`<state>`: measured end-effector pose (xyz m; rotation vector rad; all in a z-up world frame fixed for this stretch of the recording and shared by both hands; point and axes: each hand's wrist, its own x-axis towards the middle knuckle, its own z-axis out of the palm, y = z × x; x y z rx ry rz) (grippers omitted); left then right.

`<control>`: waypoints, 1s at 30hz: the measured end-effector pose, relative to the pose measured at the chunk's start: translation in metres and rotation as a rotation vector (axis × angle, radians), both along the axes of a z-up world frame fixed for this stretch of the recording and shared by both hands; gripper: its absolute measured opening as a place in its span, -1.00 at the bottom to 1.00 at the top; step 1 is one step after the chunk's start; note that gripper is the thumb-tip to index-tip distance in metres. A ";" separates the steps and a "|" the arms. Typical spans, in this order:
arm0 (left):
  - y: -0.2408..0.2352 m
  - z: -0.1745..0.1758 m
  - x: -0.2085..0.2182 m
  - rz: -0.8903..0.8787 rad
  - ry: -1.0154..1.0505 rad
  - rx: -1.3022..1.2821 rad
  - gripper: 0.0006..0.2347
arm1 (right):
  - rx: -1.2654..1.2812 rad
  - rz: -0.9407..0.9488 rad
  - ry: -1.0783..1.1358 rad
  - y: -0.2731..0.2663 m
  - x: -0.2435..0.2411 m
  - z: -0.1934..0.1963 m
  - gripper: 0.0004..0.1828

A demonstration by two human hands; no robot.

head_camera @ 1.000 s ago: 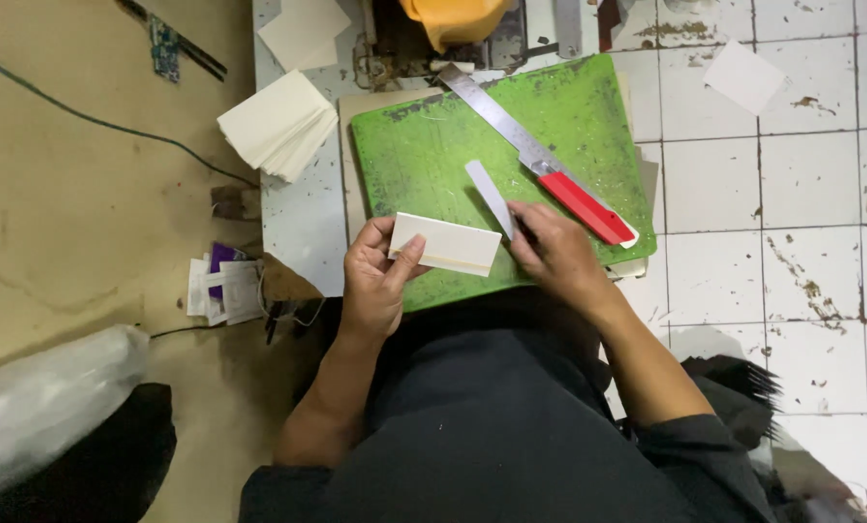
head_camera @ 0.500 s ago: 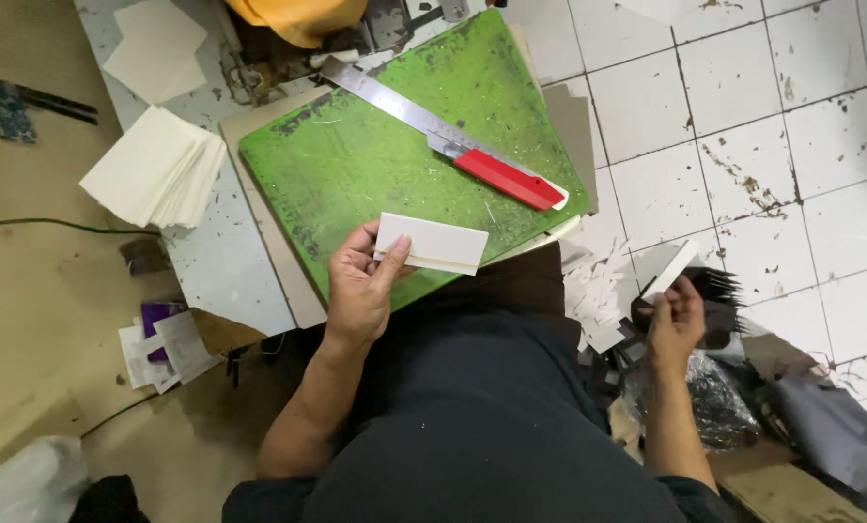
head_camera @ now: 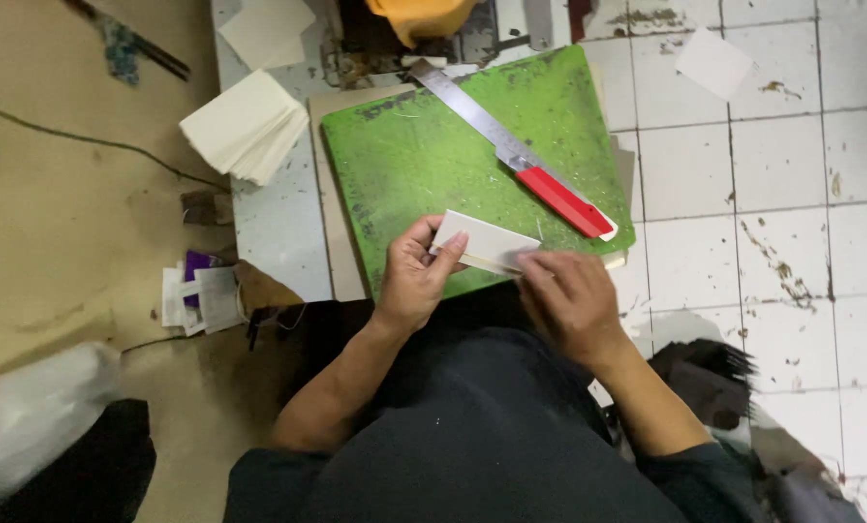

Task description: Cutting small rectangular pieces of material using a ruler and a utility knife on a cutting mat.

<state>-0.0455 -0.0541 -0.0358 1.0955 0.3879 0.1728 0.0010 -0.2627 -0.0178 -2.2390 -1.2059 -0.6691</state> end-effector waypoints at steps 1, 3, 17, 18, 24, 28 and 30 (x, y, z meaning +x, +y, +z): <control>0.000 -0.003 -0.001 0.028 -0.005 0.007 -0.80 | 0.007 0.028 -0.005 0.012 0.002 0.007 -0.73; 0.001 -0.009 -0.001 0.063 -0.041 0.014 -0.80 | -0.238 0.099 -0.143 0.036 0.005 0.021 -0.77; 0.043 -0.008 0.000 0.286 -0.061 0.018 -0.82 | -0.020 0.429 0.323 0.085 0.032 0.005 -0.91; 0.045 -0.012 0.001 0.296 -0.059 -0.002 -0.82 | 0.017 0.478 0.487 0.084 0.034 0.003 -0.92; 0.066 0.019 0.012 0.420 -0.090 0.015 -0.80 | -0.015 0.493 0.653 0.094 0.017 -0.017 -0.89; 0.109 0.033 0.022 0.519 -0.125 0.186 -0.81 | 0.018 0.503 0.684 0.109 -0.004 0.003 -0.94; 0.138 0.057 0.023 0.579 -0.168 0.342 -0.75 | 0.052 0.495 0.685 0.111 -0.006 0.015 -0.87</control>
